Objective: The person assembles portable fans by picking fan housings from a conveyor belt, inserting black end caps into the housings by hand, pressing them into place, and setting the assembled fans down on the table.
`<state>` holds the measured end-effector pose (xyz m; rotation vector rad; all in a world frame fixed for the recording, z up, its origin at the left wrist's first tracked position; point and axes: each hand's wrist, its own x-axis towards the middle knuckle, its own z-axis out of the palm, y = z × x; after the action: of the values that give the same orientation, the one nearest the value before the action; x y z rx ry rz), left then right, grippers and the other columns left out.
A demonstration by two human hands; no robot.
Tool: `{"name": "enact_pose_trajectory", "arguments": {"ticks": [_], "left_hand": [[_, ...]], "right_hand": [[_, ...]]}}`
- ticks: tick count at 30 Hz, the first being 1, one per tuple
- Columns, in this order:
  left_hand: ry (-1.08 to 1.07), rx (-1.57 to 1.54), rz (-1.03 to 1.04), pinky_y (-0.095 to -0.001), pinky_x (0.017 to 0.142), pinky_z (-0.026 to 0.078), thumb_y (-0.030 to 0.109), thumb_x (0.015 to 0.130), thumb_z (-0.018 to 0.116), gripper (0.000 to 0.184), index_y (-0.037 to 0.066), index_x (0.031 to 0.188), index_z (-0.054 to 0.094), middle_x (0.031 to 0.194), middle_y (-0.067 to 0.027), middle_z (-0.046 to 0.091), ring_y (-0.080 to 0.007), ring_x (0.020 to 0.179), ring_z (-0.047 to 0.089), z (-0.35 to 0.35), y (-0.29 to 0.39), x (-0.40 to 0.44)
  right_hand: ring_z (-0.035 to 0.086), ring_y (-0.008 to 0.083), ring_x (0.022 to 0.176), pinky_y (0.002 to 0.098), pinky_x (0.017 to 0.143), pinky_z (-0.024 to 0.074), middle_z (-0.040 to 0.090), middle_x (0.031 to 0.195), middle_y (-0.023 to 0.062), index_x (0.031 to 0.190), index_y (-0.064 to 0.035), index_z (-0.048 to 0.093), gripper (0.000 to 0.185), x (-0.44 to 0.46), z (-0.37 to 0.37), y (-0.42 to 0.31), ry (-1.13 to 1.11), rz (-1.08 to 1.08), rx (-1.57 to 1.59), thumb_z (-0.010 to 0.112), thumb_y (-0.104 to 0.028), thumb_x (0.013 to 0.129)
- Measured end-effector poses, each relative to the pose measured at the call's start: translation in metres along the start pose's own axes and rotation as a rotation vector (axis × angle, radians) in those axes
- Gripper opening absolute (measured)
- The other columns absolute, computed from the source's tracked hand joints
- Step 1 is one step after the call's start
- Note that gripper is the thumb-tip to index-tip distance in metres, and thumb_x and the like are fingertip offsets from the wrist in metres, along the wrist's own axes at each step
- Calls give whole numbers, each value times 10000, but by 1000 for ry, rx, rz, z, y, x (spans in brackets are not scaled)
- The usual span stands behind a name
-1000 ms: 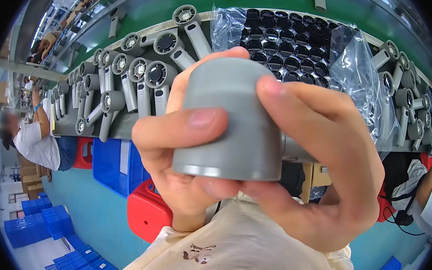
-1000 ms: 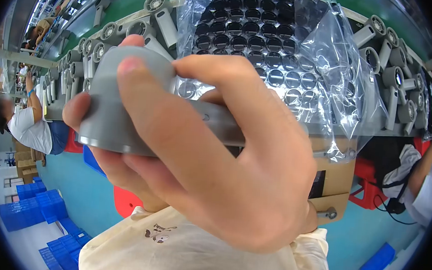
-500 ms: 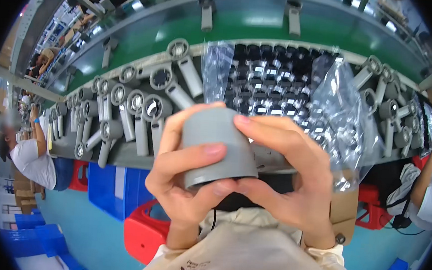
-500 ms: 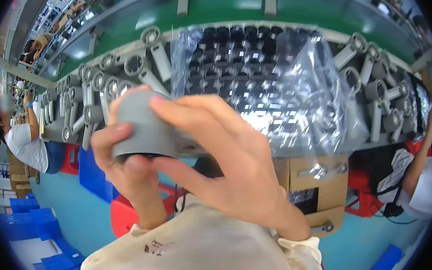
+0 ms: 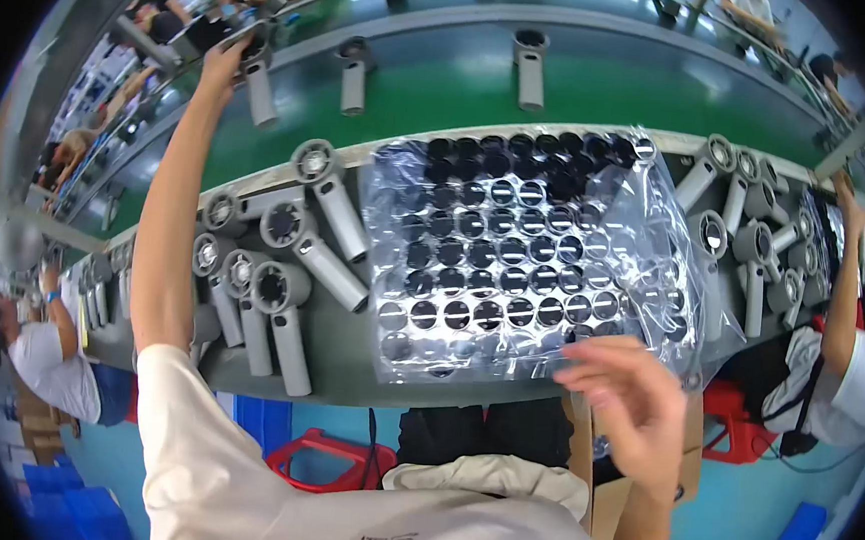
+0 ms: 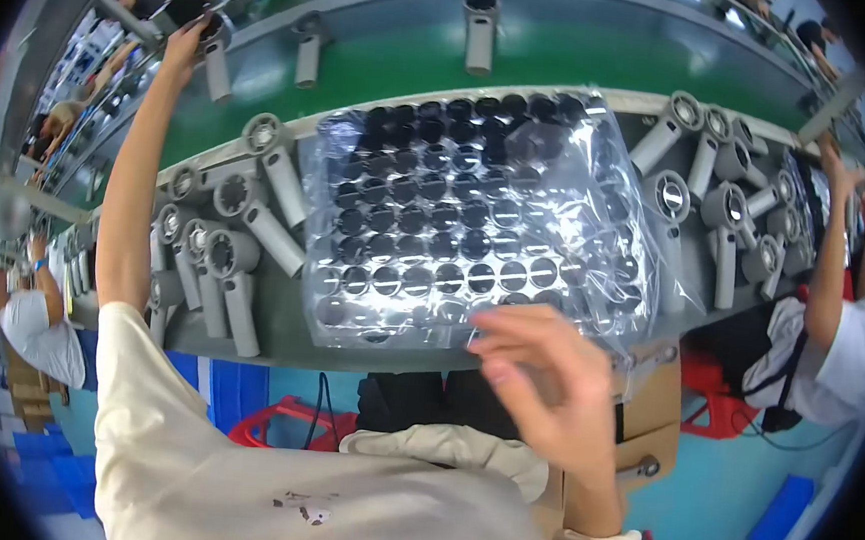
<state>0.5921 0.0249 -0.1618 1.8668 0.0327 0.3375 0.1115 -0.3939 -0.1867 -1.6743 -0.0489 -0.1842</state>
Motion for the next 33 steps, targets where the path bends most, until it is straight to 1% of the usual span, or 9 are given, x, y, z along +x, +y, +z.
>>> {"name": "enact_pose_trajectory", "arguments": {"ticks": [5, 10, 11, 14, 15, 17, 20, 27, 33], "left_hand": [[-22, 132, -52, -299, 902, 422, 433, 816, 682, 571, -21, 1158, 619, 1111, -93, 637, -204, 991, 581, 3, -114, 109], [-110, 413, -67, -258, 658, 450, 469, 920, 522, 464, 82, 1142, 652, 1010, -52, 684, -114, 830, 607, -6, -192, 164], [-133, 96, 70, -286, 753, 452, 502, 903, 520, 503, 91, 1168, 636, 1040, -60, 675, -141, 891, 604, -16, -230, 193], [38, 927, 205, -372, 877, 443, 318, 935, 449, 392, 38, 1169, 592, 1134, -195, 611, -313, 1008, 594, -16, -197, 186], [7, 1317, 715, -400, 876, 446, 320, 933, 448, 390, 6, 1114, 593, 1079, -212, 616, -345, 1007, 582, -27, -200, 185], [176, 1156, 1000, -426, 858, 448, 341, 950, 430, 414, -14, 1100, 581, 999, -235, 621, -378, 979, 586, 7, -149, 125], [-162, 1182, 592, -449, 866, 439, 436, 955, 402, 524, -34, 1127, 558, 1012, -277, 616, -416, 980, 583, 59, -109, 70], [-219, 926, 12, -408, 951, 394, 705, 820, 457, 869, -66, 1217, 515, 1092, -290, 603, -401, 1103, 554, 84, -114, 62], [-288, 529, 94, -325, 692, 499, 233, 787, 734, 364, -10, 1032, 617, 880, -75, 639, -171, 730, 603, 70, -117, 40]], "right_hand": [[656, 213, 810, 277, 696, 532, 657, 970, 179, 953, 56, 656, 189, 3, -16, 3, 122, -152, -136, 644, 71, 765], [554, 96, 696, 220, 605, 428, 638, 853, 107, 913, 62, 643, 115, 2, -90, -1, 628, -18, -311, 586, -17, 853], [530, 74, 681, 213, 595, 408, 634, 846, 83, 921, 65, 639, 121, 6, -107, 3, 721, 55, -393, 584, -24, 860], [456, 55, 613, 214, 568, 383, 606, 782, 27, 973, 30, 645, 143, 22, -168, 35, 725, 91, -700, 598, -53, 867], [403, 56, 571, 212, 548, 357, 568, 722, 11, 1003, 20, 640, 159, 27, -187, 47, 667, 97, -853, 593, -66, 878], [497, 94, 574, 252, 554, 407, 613, 710, 59, 1025, 8, 637, 179, 49, -206, 65, 583, 32, -1000, 600, -62, 864], [632, 361, 783, 419, 692, 500, 643, 812, 226, 974, 20, 637, 175, 76, -215, 91, 376, -6, -1161, 598, -32, 811], [649, 359, 747, 421, 646, 536, 617, 776, 190, 985, 42, 580, 209, 84, -217, 118, 276, 65, -1461, 526, 32, 783], [661, 345, 719, 396, 601, 544, 627, 759, 195, 939, 75, 588, 193, 79, -216, 101, 202, 57, -1569, 556, 30, 754]]}}
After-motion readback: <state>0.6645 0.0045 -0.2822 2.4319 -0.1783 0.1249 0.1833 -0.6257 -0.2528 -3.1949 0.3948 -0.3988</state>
